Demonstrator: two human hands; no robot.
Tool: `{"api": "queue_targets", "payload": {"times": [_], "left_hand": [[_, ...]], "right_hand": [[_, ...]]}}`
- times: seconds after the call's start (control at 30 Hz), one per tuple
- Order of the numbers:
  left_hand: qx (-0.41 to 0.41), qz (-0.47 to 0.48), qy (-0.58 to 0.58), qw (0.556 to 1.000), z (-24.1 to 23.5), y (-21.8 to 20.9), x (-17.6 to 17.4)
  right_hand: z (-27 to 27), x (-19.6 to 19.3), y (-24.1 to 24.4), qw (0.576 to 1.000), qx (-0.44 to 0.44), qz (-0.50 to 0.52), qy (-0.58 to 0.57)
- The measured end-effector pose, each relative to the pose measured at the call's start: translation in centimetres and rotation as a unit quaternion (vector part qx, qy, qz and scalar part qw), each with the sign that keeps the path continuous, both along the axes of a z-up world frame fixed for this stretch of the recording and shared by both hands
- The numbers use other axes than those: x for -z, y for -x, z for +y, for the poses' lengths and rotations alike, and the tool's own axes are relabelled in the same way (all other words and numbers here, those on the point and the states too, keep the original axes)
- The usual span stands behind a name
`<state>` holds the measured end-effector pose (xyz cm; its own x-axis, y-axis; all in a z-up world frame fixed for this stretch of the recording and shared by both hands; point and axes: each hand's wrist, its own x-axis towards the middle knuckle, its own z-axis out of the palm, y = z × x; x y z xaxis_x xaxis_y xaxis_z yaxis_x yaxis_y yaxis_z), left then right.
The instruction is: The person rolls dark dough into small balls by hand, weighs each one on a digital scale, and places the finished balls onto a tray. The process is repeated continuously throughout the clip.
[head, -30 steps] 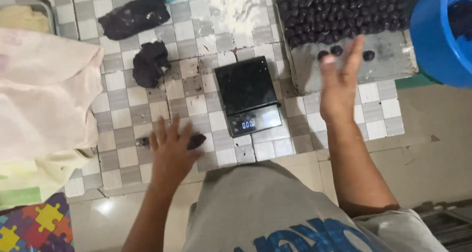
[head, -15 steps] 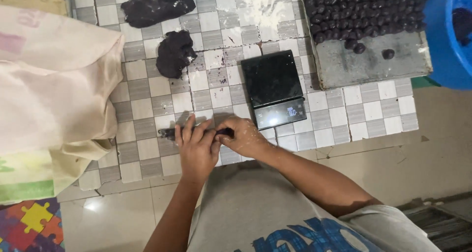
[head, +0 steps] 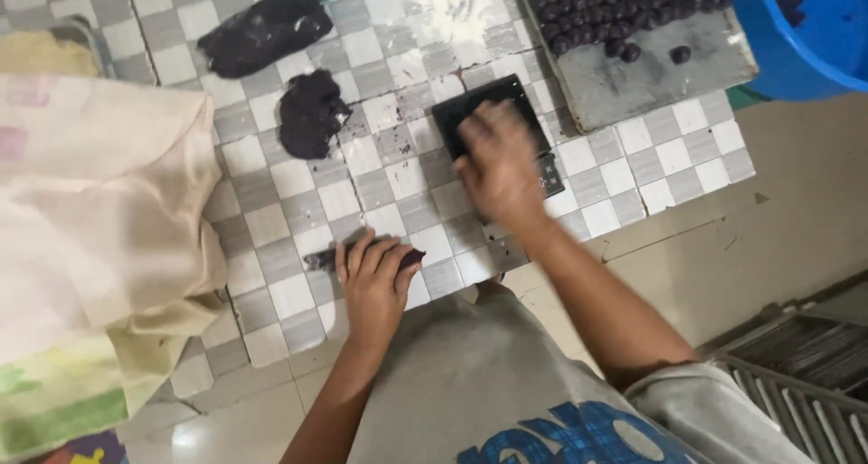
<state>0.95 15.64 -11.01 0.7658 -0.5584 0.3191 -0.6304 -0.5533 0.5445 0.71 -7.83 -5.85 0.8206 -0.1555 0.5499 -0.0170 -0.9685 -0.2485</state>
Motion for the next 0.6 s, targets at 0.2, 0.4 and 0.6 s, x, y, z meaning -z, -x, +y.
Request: {"api": "queue_targets", "payload": {"times": [0.2, 0.4, 0.6], "left_hand": [[-0.057, -0.089, 0.021, 0.994, 0.3, -0.8, 3.6], [-0.072, -0.080, 0.048, 0.993, 0.0, -0.8, 2.9], [-0.059, -0.084, -0.032, 0.994, -1.2, -0.6, 0.7]], "right_hand": [[10.8, -1.3, 1.9, 0.880, -0.075, 0.323, -0.340], [8.7, 2.9, 2.3, 0.858, -0.116, 0.293, -0.405], [5.8, 3.0, 2.7, 0.861, -0.124, 0.268, -0.415]]}}
